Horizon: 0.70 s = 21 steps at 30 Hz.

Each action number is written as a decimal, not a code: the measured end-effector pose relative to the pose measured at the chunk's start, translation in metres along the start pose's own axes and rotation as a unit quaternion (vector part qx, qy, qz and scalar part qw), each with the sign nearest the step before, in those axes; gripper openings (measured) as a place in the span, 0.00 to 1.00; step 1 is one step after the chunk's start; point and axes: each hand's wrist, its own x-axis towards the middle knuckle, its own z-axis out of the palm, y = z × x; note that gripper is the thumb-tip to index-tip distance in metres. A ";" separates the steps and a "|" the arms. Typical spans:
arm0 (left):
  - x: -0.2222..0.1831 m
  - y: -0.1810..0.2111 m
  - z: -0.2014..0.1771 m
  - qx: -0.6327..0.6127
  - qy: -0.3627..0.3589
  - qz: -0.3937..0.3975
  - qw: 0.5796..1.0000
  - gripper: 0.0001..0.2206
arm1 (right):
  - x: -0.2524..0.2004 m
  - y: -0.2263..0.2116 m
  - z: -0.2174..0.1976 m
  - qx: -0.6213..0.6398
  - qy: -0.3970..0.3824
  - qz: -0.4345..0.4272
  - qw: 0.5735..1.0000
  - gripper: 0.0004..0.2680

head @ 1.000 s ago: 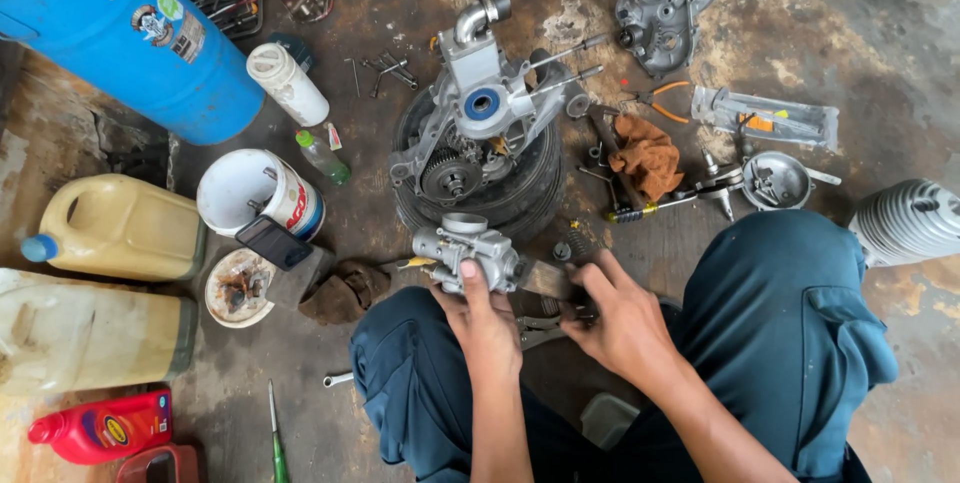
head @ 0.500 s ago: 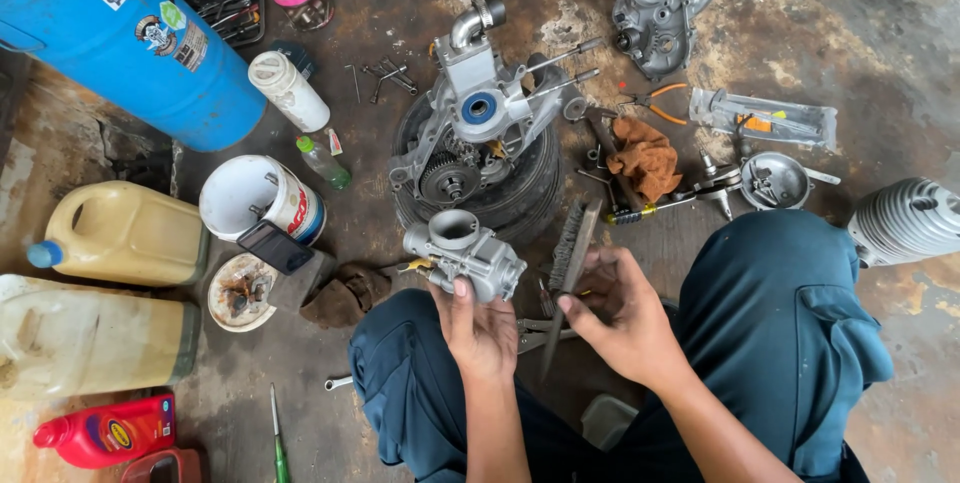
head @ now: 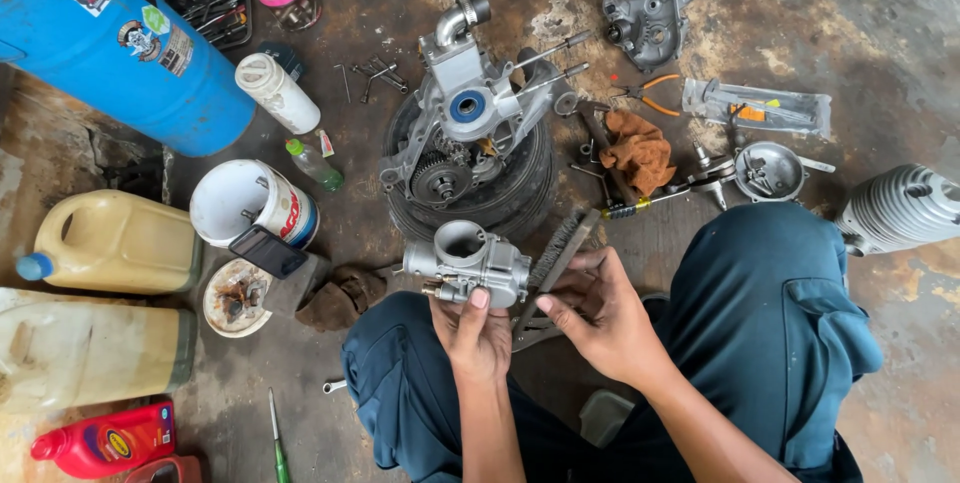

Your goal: Cleaning a motorcycle carburetor with a wire brush and inspecting internal components.

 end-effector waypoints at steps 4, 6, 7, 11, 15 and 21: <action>-0.002 -0.005 -0.004 0.017 0.025 0.005 1.000 0.30 | -0.001 -0.002 0.001 0.040 -0.015 -0.006 0.999 0.15; -0.001 -0.004 -0.005 0.059 0.045 0.001 0.997 0.32 | -0.001 -0.002 0.004 0.002 -0.018 -0.037 0.999 0.16; -0.002 -0.005 -0.006 0.059 0.045 0.000 0.997 0.32 | -0.001 -0.005 0.006 0.002 -0.017 -0.037 0.999 0.16; 0.000 -0.009 -0.003 0.127 0.119 -0.008 0.985 0.40 | 0.002 -0.010 0.009 -0.051 0.005 -0.029 0.998 0.21; 0.003 -0.007 -0.001 0.167 0.114 0.001 0.979 0.40 | 0.005 -0.009 0.007 -0.285 0.036 -0.115 0.951 0.21; 0.000 0.000 0.009 0.295 0.096 0.037 0.950 0.38 | 0.003 -0.006 0.010 -0.295 0.030 -0.161 0.941 0.22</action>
